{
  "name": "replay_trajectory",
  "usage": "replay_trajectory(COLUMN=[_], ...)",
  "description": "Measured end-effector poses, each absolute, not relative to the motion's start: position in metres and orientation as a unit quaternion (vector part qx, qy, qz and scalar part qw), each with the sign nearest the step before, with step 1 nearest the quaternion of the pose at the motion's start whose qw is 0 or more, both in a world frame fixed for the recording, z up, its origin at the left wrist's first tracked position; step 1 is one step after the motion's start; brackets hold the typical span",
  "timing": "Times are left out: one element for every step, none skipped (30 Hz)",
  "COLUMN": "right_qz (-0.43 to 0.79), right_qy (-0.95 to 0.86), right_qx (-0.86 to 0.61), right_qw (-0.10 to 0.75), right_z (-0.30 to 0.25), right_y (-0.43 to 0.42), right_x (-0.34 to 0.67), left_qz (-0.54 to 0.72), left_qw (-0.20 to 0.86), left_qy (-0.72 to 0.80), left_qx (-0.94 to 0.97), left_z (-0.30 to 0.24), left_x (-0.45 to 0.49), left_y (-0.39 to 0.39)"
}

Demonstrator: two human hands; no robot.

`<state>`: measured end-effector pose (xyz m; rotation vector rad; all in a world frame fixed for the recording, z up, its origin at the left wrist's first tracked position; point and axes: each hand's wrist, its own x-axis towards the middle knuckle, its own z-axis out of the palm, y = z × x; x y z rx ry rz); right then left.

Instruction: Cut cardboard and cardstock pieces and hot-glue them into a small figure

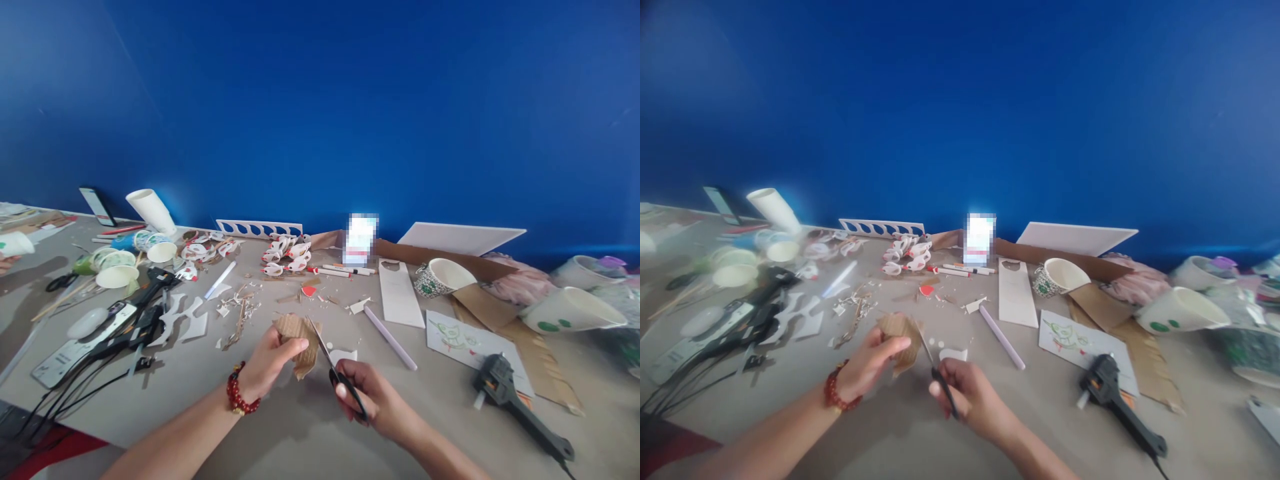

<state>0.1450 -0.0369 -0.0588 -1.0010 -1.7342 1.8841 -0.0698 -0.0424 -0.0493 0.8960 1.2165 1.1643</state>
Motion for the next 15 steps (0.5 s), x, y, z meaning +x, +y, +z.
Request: replay_trajectory(right_qz=[0.668, 0.664, 0.660, 0.656, 0.650, 0.645, 0.641, 0.636, 0.633, 0.629, 0.626, 0.623, 0.620, 0.618, 0.617], right_qy=[-0.622, -0.625, -0.628, -0.630, -0.633, -0.637, -0.640, -0.644, -0.647, -0.650, -0.654, -0.657, -0.659, -0.661, -0.661], right_qx=[-0.358, -0.360, -0.363, -0.364, -0.366, -0.368, -0.368, -0.369, -0.370, -0.370, -0.371, -0.370, -0.370, -0.371, -0.372], right_qw=[0.194, 0.195, 0.197, 0.200, 0.204, 0.208, 0.209, 0.210, 0.210, 0.210, 0.210, 0.210, 0.210, 0.210, 0.209], right_z=[-0.059, -0.060, -0.061, -0.062, -0.063, -0.064, -0.065, -0.067, -0.069, -0.070, -0.072, -0.073, -0.074, -0.075, -0.075], right_y=[-0.037, -0.036, -0.036, -0.036, -0.037, -0.037, -0.037, -0.037, -0.037, -0.037, -0.037, -0.037, -0.037, -0.037, -0.037], right_x=[0.144, 0.143, 0.141, 0.140, 0.138, 0.137, 0.137, 0.136, 0.136, 0.136, 0.136, 0.137, 0.137, 0.137, 0.137], left_qz=[0.497, 0.497, 0.499, 0.501, 0.503, 0.506, 0.509, 0.510, 0.510, 0.510, 0.508, 0.505, 0.503, 0.501, 0.498], left_qw=[0.585, 0.595, 0.605, 0.610, 0.614, 0.618, 0.621, 0.625, 0.628, 0.631, 0.633, 0.635, 0.636, 0.636, 0.637], left_qy=[0.519, 0.513, 0.506, 0.503, 0.501, 0.499, 0.497, 0.496, 0.496, 0.496, 0.496, 0.497, 0.498, 0.500, 0.502], left_qx=[0.375, 0.367, 0.359, 0.351, 0.344, 0.336, 0.329, 0.321, 0.315, 0.311, 0.309, 0.308, 0.308, 0.307, 0.306], left_z=[-0.050, -0.051, -0.051, -0.052, -0.052, -0.051, -0.051, -0.050, -0.049, -0.048, -0.047, -0.047, -0.046, -0.046, -0.045], left_x=[-0.070, -0.071, -0.072, -0.072, -0.072, -0.071, -0.071, -0.070, -0.070, -0.069, -0.068, -0.068, -0.068, -0.068, -0.068], left_y=[-0.042, -0.041, -0.041, -0.040, -0.040, -0.040, -0.039, -0.039, -0.039, -0.039, -0.039, -0.039, -0.039, -0.039, -0.039])
